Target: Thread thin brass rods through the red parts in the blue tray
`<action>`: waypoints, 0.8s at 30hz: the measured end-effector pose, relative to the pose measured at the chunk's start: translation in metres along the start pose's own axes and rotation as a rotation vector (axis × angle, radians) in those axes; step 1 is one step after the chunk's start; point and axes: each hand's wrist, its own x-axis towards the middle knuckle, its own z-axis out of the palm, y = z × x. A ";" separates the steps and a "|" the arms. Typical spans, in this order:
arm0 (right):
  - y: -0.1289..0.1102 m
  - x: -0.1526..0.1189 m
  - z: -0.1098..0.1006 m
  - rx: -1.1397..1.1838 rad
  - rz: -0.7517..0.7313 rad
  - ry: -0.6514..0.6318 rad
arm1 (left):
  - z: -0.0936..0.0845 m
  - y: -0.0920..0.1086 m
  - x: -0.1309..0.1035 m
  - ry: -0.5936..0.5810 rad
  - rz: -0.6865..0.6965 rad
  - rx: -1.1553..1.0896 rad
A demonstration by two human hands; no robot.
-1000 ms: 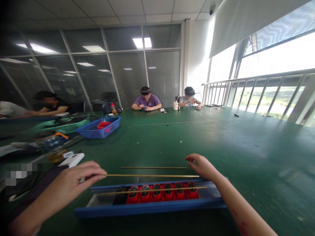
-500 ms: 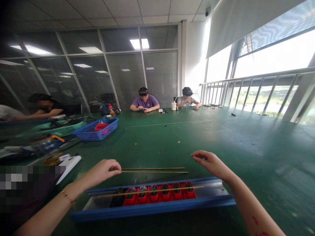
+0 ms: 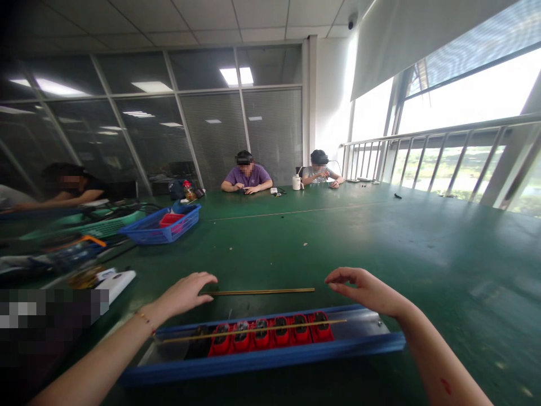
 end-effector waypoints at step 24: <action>0.008 -0.010 -0.016 0.007 0.094 0.187 | 0.032 -0.049 -0.014 -0.008 -0.046 -0.467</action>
